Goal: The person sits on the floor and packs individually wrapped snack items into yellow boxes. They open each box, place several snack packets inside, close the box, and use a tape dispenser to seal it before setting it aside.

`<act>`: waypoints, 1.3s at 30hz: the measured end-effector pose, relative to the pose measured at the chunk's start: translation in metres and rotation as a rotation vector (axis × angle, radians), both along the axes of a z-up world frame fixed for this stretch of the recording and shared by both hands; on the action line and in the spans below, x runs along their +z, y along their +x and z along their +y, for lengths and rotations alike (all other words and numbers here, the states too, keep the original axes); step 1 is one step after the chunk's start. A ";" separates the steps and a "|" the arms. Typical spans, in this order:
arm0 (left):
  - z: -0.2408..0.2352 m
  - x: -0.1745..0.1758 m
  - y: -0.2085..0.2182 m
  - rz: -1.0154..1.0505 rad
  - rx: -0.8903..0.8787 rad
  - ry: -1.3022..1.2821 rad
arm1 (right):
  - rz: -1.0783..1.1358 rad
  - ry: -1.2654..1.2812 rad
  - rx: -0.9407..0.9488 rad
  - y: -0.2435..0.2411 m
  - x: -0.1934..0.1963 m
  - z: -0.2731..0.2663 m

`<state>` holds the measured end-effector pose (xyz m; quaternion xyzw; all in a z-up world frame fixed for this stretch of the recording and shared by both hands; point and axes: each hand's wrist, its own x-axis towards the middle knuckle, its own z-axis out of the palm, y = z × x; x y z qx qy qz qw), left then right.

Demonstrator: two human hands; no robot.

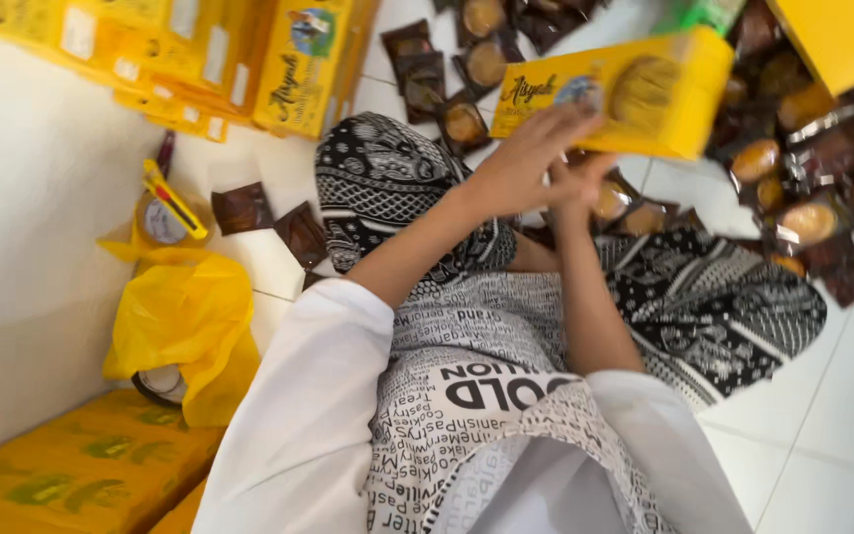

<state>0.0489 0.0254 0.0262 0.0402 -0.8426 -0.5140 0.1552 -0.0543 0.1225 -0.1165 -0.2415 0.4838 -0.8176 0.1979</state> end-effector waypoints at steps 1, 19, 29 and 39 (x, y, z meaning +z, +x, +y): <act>-0.004 0.015 0.012 0.104 -0.001 -0.237 | -0.704 -0.543 0.220 -0.005 0.006 0.001; -0.097 0.106 0.154 0.201 0.413 -0.851 | -0.274 -0.199 0.929 0.106 0.123 -0.093; -0.179 -0.019 0.107 -0.466 0.796 -0.756 | -0.095 0.167 0.467 0.064 0.134 -0.067; -0.178 -0.033 0.061 -0.735 0.835 -0.819 | -0.192 0.443 0.200 0.017 0.110 0.002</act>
